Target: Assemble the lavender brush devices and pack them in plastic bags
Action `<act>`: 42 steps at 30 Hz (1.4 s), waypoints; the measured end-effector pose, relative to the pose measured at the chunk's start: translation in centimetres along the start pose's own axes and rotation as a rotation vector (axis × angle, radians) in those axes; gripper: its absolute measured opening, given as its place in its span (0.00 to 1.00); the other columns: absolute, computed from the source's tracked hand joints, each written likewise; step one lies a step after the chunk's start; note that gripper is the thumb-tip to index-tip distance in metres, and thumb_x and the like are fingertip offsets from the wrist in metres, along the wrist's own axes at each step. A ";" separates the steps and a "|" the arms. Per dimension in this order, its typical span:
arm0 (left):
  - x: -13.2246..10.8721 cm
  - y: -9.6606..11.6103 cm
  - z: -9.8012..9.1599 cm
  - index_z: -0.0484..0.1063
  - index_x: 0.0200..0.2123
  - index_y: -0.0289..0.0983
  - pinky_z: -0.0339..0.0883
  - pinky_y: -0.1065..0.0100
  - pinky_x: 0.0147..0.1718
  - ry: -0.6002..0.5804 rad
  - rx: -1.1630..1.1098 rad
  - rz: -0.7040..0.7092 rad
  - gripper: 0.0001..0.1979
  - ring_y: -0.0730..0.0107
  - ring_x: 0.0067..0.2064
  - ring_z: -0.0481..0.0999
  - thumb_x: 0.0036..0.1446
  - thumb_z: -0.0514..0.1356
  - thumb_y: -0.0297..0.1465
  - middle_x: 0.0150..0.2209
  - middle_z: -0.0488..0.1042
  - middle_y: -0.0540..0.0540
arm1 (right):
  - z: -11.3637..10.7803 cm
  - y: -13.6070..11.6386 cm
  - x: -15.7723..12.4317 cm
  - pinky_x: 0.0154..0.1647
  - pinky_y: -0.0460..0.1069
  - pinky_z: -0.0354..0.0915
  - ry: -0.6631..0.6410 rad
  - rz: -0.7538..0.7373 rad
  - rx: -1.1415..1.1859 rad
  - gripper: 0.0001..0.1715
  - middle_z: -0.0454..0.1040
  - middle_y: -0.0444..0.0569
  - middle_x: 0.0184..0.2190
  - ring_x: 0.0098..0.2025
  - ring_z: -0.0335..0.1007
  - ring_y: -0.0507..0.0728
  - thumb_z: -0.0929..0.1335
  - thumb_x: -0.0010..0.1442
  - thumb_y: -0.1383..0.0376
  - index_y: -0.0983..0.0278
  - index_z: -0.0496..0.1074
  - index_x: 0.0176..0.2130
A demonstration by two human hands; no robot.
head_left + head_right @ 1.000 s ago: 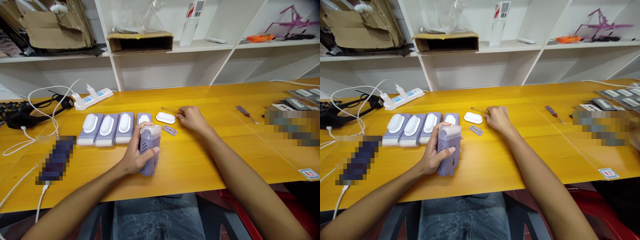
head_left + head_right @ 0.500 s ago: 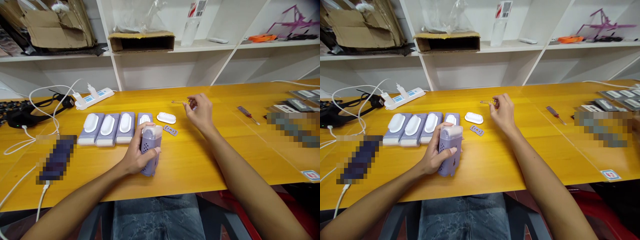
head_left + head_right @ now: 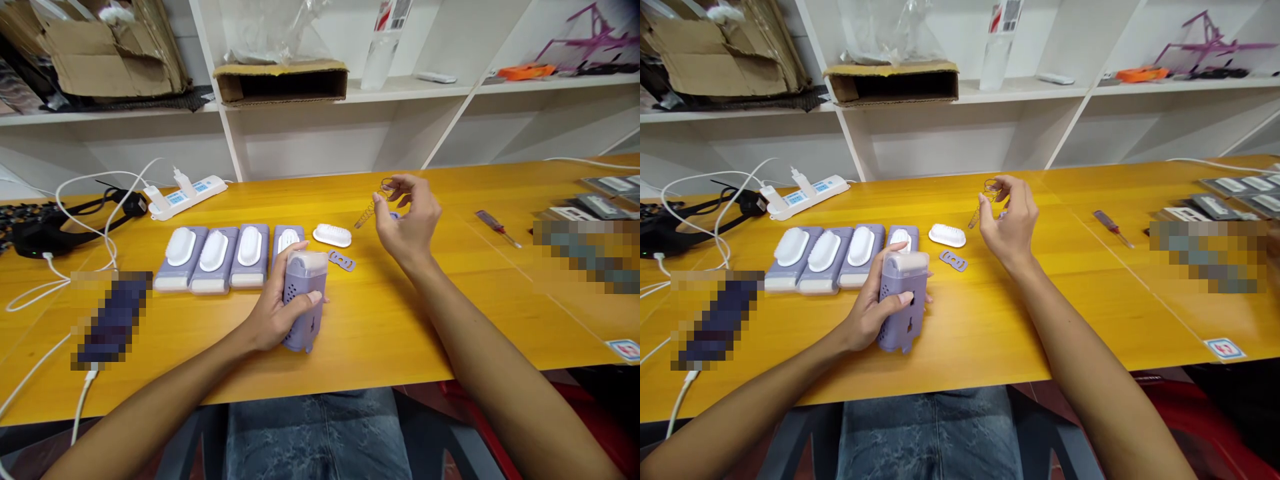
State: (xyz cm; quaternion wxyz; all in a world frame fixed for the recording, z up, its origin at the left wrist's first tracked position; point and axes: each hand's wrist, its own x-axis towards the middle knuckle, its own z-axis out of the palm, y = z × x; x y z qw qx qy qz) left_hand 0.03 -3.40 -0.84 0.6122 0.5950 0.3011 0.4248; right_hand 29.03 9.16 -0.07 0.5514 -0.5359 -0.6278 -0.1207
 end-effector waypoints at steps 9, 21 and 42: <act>0.3 -0.2 -0.2 0.47 0.80 0.54 0.83 0.46 0.45 0.007 -0.169 -0.101 0.49 0.48 0.46 0.89 0.66 0.72 0.42 0.60 0.80 0.36 | 0.3 -0.1 -0.4 0.42 0.58 0.79 -0.136 -0.016 0.140 0.25 0.83 0.53 0.49 0.33 0.78 0.58 0.70 0.67 0.64 0.57 0.73 0.62; 0.7 -0.2 -0.4 0.45 0.80 0.53 0.83 0.48 0.43 0.036 -0.242 -0.142 0.52 0.47 0.44 0.90 0.63 0.73 0.42 0.59 0.81 0.36 | 0.2 0.3 -0.6 0.56 0.64 0.74 -0.600 0.089 -0.253 0.20 0.86 0.64 0.53 0.50 0.84 0.72 0.69 0.68 0.65 0.68 0.80 0.56; 1.3 2.0 -0.3 0.74 0.55 0.31 0.85 0.53 0.41 0.018 -0.458 -0.239 0.27 0.46 0.43 0.90 0.64 0.67 0.46 0.53 0.85 0.27 | 0.4 0.0 -1.4 0.68 0.67 0.70 -0.838 -0.141 -0.193 0.28 0.77 0.70 0.61 0.65 0.74 0.76 0.66 0.64 0.71 0.72 0.76 0.61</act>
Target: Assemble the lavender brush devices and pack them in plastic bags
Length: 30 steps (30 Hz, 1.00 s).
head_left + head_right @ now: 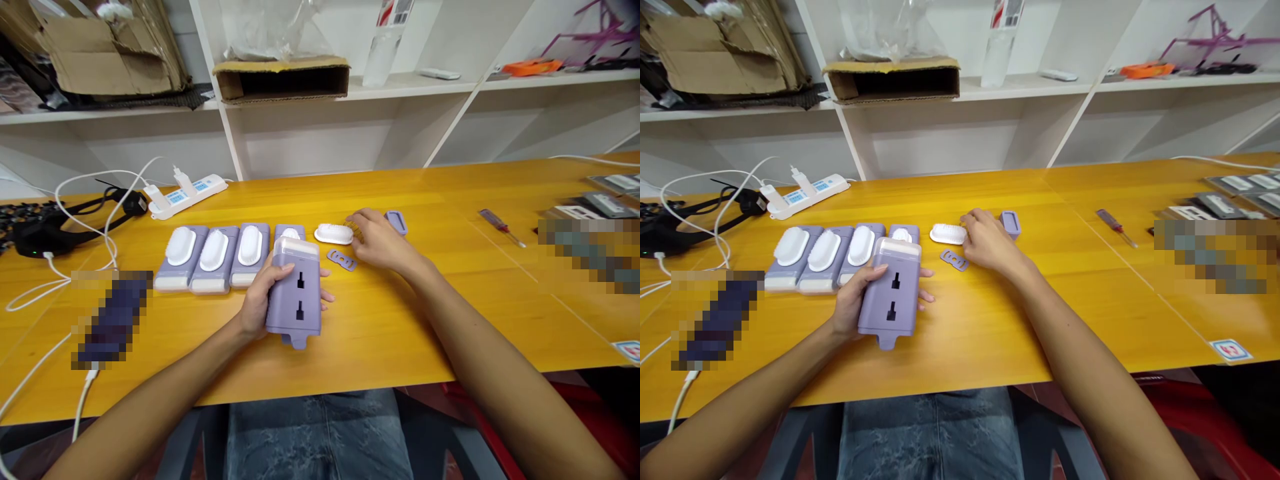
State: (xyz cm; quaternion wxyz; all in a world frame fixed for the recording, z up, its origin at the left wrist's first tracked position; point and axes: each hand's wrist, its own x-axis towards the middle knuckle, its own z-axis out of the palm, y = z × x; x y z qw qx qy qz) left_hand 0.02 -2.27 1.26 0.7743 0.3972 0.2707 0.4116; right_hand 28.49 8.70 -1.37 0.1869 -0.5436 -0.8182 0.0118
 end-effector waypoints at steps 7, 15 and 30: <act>0.1 -0.8 -0.1 0.72 0.58 0.39 0.84 0.52 0.36 0.070 0.104 -0.065 0.29 0.48 0.38 0.90 0.60 0.74 0.46 0.45 0.86 0.38 | -0.2 0.1 0.0 0.71 0.65 0.69 -0.063 0.031 0.049 0.30 0.73 0.69 0.65 0.67 0.72 0.74 0.67 0.63 0.71 0.70 0.74 0.63; 0.2 -1.9 -0.6 0.84 0.62 0.39 0.75 0.65 0.39 0.021 0.597 -0.054 0.28 0.62 0.41 0.84 0.62 0.74 0.43 0.51 0.88 0.42 | 0.1 -0.5 0.0 0.63 0.65 0.71 -0.120 0.176 -0.057 0.34 0.72 0.70 0.60 0.60 0.74 0.75 0.66 0.62 0.75 0.69 0.69 0.66; -0.3 -1.1 0.1 0.86 0.49 0.38 0.62 0.69 0.32 -0.109 1.136 0.204 0.15 0.69 0.33 0.75 0.74 0.62 0.40 0.35 0.83 0.49 | -1.9 -1.4 -0.3 0.54 0.59 0.72 0.040 0.057 0.176 0.30 0.79 0.60 0.49 0.50 0.78 0.68 0.67 0.55 0.73 0.65 0.78 0.57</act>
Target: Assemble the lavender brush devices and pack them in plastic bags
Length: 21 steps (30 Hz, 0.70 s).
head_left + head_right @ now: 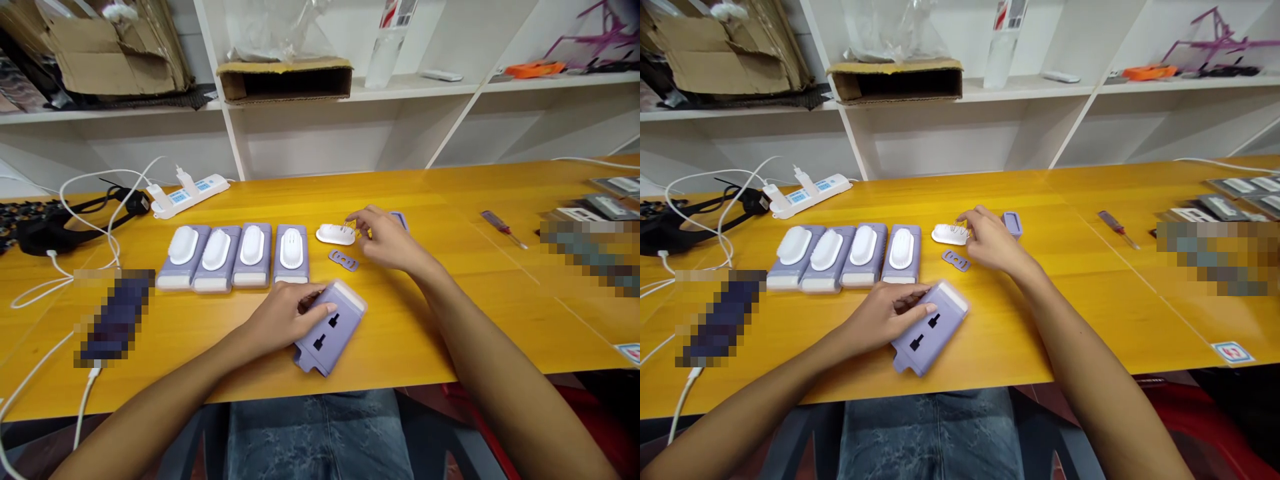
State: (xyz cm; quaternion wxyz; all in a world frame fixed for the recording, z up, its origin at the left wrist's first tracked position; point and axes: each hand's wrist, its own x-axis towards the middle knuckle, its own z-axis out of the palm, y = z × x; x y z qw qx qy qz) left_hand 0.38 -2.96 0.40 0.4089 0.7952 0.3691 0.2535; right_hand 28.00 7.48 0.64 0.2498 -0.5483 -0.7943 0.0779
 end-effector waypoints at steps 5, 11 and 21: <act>-0.1 0.0 -0.4 0.82 0.37 0.36 0.56 0.68 0.30 0.033 0.189 0.048 0.15 0.73 0.27 0.69 0.74 0.62 0.39 0.26 0.74 0.52 | -0.6 -1.7 -0.3 0.46 0.55 0.72 -0.164 0.054 0.212 0.22 0.83 0.54 0.44 0.45 0.80 0.65 0.69 0.56 0.69 0.63 0.76 0.51; -0.2 -1.1 -0.2 0.84 0.39 0.37 0.60 0.66 0.32 0.110 0.378 0.125 0.16 0.66 0.30 0.77 0.74 0.63 0.41 0.29 0.83 0.46 | -0.1 -2.7 -0.6 0.44 0.58 0.70 -0.240 0.085 -0.127 0.19 0.84 0.60 0.48 0.47 0.81 0.70 0.74 0.66 0.53 0.63 0.76 0.48; -0.2 -2.4 0.3 0.85 0.36 0.37 0.58 0.66 0.29 0.289 0.520 0.239 0.20 0.69 0.26 0.75 0.77 0.60 0.40 0.27 0.82 0.45 | 0.8 -4.2 -1.4 0.40 0.59 0.68 -0.350 0.038 -0.388 0.17 0.82 0.68 0.57 0.51 0.83 0.76 0.69 0.68 0.66 0.65 0.77 0.55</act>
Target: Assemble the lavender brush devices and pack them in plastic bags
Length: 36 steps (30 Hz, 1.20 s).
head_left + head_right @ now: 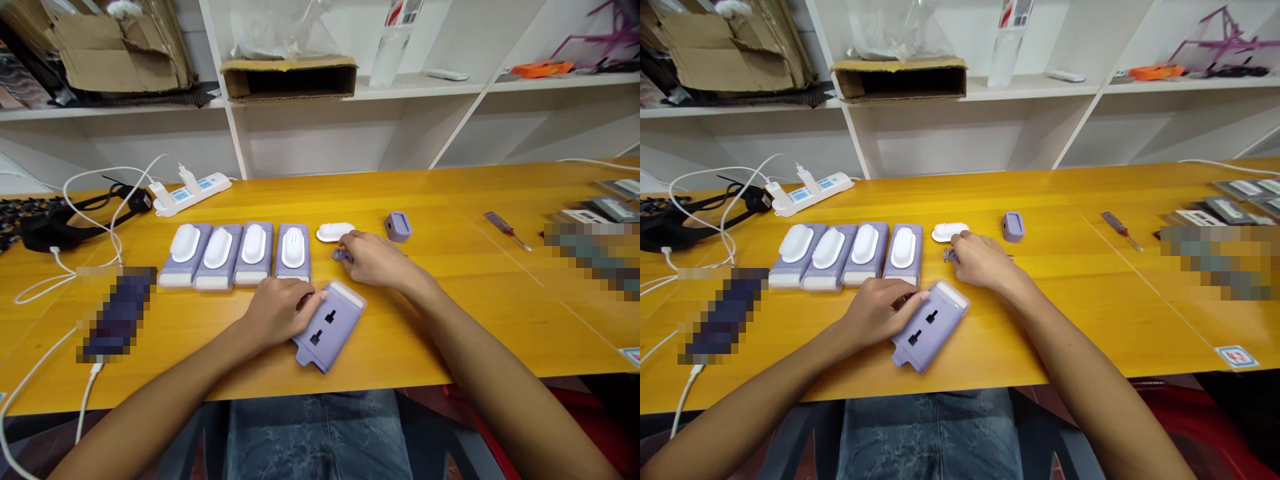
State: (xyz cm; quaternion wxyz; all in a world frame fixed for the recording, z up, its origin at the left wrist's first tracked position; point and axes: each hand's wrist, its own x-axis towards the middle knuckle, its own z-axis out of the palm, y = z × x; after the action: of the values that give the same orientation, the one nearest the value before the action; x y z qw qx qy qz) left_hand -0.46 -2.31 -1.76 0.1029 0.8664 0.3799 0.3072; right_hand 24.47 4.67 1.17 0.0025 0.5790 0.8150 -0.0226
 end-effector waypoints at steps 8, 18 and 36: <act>0.2 0.0 0.0 0.82 0.30 0.38 0.57 0.66 0.26 0.110 0.014 0.059 0.22 0.73 0.22 0.68 0.78 0.60 0.38 0.22 0.78 0.48 | 0.0 -0.5 0.0 0.39 0.58 0.66 -0.062 -0.044 -0.095 0.19 0.78 0.70 0.59 0.47 0.83 0.73 0.66 0.68 0.72 0.67 0.76 0.56; 0.5 0.4 -0.6 0.78 0.28 0.39 0.54 0.66 0.24 0.178 -0.053 0.033 0.21 0.74 0.21 0.65 0.77 0.61 0.36 0.21 0.76 0.50 | 0.0 0.4 0.5 0.45 0.56 0.68 0.116 -0.115 0.126 0.14 0.84 0.60 0.52 0.49 0.82 0.68 0.66 0.69 0.73 0.62 0.81 0.46; 2.1 1.0 -2.3 0.81 0.35 0.36 0.67 0.72 0.21 0.212 -1.058 -0.473 0.19 0.71 0.25 0.80 0.68 0.71 0.47 0.30 0.83 0.45 | 0.0 -4.6 -1.2 0.42 0.59 0.75 0.941 -0.836 0.761 0.11 0.89 0.52 0.42 0.40 0.80 0.62 0.75 0.69 0.73 0.58 0.81 0.48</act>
State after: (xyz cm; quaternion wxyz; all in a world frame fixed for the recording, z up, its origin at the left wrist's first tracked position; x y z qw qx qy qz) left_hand -0.17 -1.60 1.48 0.5485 0.5536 0.3663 0.5084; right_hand 20.51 2.03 1.40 -0.5577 0.1294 0.8183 -0.0519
